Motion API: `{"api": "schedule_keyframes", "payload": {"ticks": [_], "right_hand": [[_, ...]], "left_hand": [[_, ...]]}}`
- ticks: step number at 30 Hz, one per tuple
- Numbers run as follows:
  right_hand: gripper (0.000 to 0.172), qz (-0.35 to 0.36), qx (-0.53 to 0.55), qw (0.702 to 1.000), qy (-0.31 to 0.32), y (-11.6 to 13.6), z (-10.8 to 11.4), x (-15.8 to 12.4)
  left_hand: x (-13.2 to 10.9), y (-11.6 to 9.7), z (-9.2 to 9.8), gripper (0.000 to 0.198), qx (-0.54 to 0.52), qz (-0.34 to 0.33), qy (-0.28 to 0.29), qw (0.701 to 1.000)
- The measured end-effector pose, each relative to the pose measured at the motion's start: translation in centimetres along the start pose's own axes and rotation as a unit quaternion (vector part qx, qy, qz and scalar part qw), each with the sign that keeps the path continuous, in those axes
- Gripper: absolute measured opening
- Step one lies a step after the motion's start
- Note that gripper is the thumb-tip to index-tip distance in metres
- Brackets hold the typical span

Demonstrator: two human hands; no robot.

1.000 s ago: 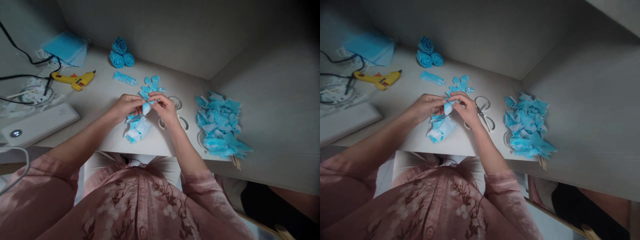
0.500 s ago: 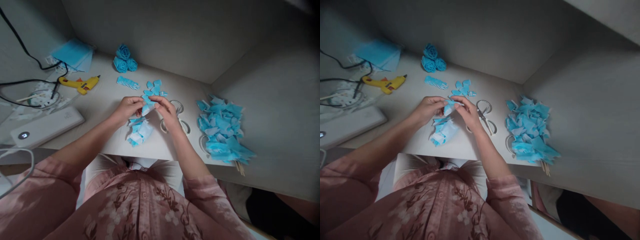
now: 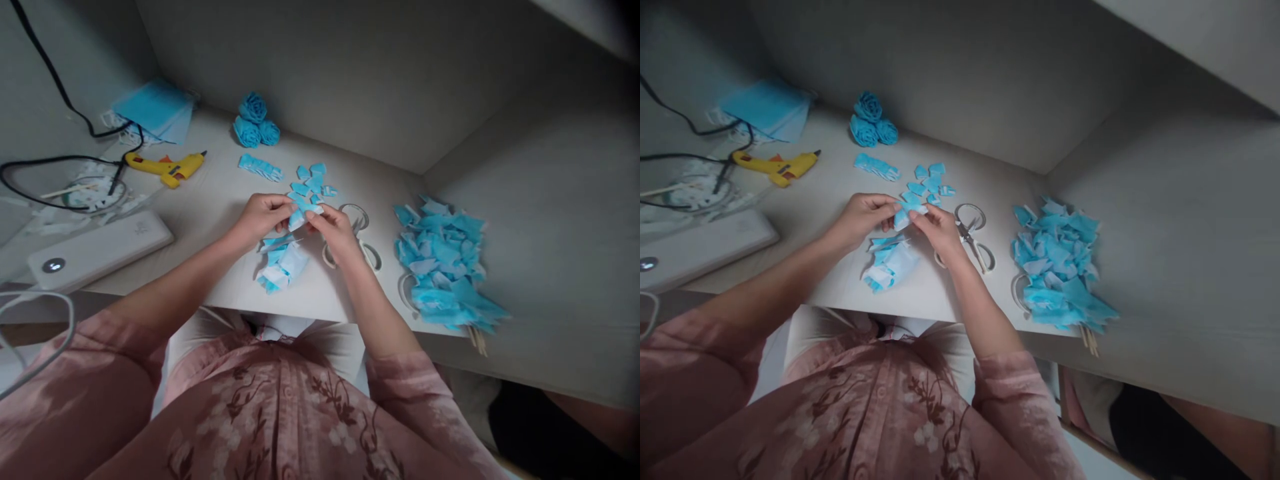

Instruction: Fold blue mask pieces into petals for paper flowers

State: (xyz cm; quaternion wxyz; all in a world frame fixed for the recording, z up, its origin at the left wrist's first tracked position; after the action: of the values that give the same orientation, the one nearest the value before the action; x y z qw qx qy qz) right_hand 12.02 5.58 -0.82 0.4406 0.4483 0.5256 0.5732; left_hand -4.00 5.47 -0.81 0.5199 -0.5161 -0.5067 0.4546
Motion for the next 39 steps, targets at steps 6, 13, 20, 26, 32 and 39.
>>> {"api": "schedule_keyframes", "payload": {"ticks": [6, 13, 20, 26, 32, 39], "right_hand": [[0.042, -0.010, -0.007, 1.000, -0.002, -0.1, -0.1, 0.0], [0.041, -0.030, 0.021, 0.999, 0.010, -0.3, -0.3, -0.1], [0.037, -0.020, 0.007, 1.000, -0.001, -0.2, -0.3, 0.0], [0.032, -0.004, -0.033, 0.999, -0.007, -0.1, 0.3, 0.3], [0.035, 0.006, -0.076, 0.997, 0.030, 0.0, -0.2, 0.1], [0.035, 0.039, -0.074, 0.996, 0.036, 0.6, 0.3, 0.4]], "left_hand": [[-0.1, 0.1, -0.1, 0.025, -0.010, 0.008, 0.018, 1.000], [-0.4, -0.6, -0.1, 0.025, 0.001, -0.005, -0.005, 1.000], [-0.4, -0.2, -0.4, 0.026, -0.035, 0.017, 0.013, 0.999], [-0.4, 0.3, -0.7, 0.033, -0.133, 0.077, 0.051, 0.987], [-0.3, -0.4, -0.5, 0.026, -0.003, 0.020, 0.046, 0.999], [0.1, 0.2, -0.4, 0.025, -0.024, 0.006, 0.028, 0.999]]}}
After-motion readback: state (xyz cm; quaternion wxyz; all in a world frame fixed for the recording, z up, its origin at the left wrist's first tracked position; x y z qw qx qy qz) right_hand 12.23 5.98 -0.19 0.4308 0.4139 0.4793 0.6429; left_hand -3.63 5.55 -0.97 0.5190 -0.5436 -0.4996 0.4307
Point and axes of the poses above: each hand's wrist, its own x-axis towards the middle knuckle, its own z-axis out of the back of the hand, y = z × x, the point moved 6 cm from there along x, towards the middle knuckle, and after that the axes turned 1 degree about -y, right-handed, at the moved point
